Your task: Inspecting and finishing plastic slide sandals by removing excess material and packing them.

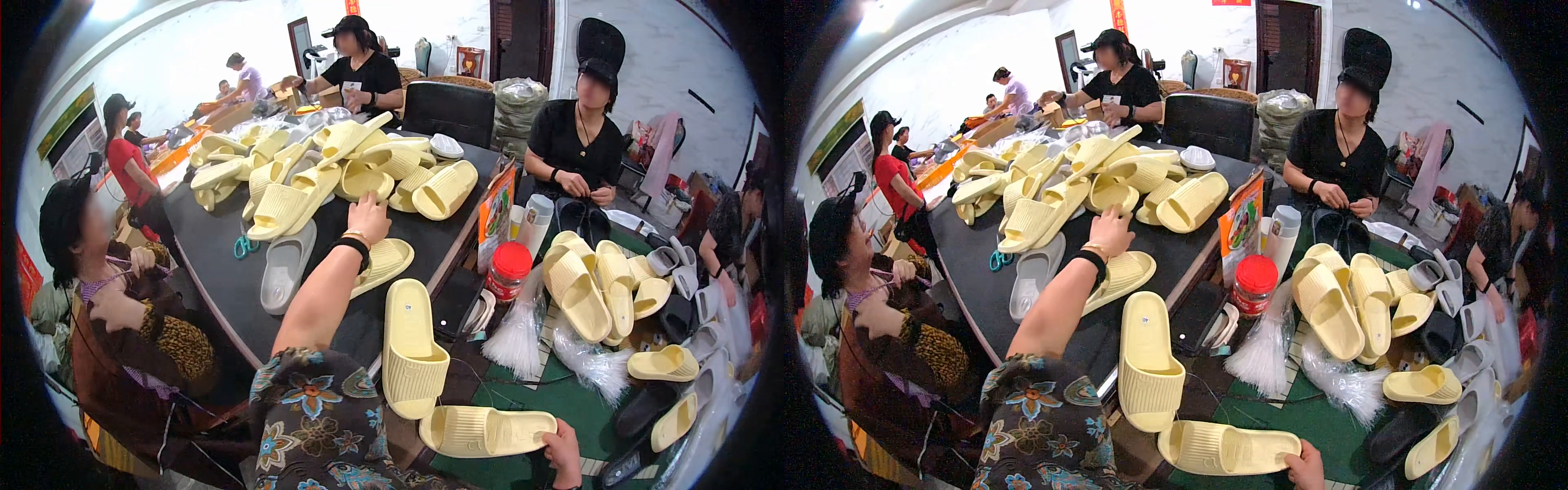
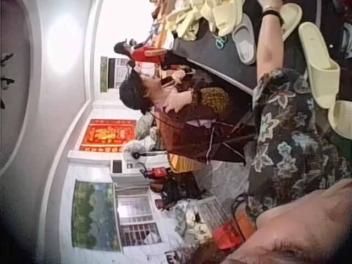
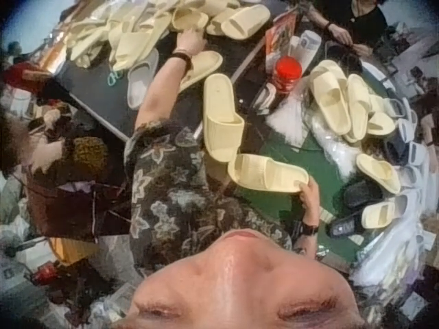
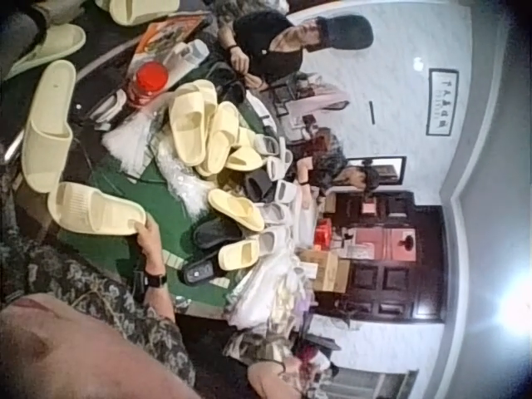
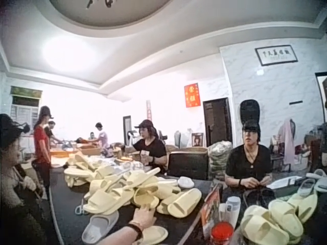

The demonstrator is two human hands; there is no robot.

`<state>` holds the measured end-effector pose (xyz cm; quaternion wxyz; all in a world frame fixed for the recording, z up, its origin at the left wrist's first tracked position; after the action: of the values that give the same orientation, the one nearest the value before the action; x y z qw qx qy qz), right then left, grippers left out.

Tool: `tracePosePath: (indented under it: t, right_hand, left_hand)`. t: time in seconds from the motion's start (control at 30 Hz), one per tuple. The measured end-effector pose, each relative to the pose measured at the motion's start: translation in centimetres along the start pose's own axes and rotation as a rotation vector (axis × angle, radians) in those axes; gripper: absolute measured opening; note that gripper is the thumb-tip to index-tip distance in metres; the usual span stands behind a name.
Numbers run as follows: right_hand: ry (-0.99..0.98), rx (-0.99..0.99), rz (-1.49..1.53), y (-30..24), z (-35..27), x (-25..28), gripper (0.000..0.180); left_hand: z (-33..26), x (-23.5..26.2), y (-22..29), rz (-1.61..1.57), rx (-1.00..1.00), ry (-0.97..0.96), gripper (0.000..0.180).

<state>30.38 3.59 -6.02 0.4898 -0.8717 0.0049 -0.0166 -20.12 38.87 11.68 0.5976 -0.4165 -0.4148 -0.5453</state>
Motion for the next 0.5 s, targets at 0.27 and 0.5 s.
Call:
tracePosePath:
  t: [0.27, 0.5]
  right_hand:
    - [0.012, 0.026, 0.014, -0.5, -0.3, -0.3, 0.035]
    - [-0.003, 0.036, 0.025, -0.1, 0.0, 0.0, 0.031]
  left_hand:
    - [-7.3, 10.4, -1.5, -0.188, -0.252, 0.411, 0.044]
    - [-15.7, 10.9, -3.1, -0.307, -0.415, 0.349, 0.014]
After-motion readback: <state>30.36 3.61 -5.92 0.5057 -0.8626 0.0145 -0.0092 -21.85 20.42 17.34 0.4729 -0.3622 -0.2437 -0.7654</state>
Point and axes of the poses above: each hand's wrist, its own z-axis towards the middle knuckle, its own x-axis out of the back of the hand, y = z × x, the point moved 9 cm from there along z, towards the middle knuckle, and after that the axes turned 1 degree about -z, right-handed, at the moved point
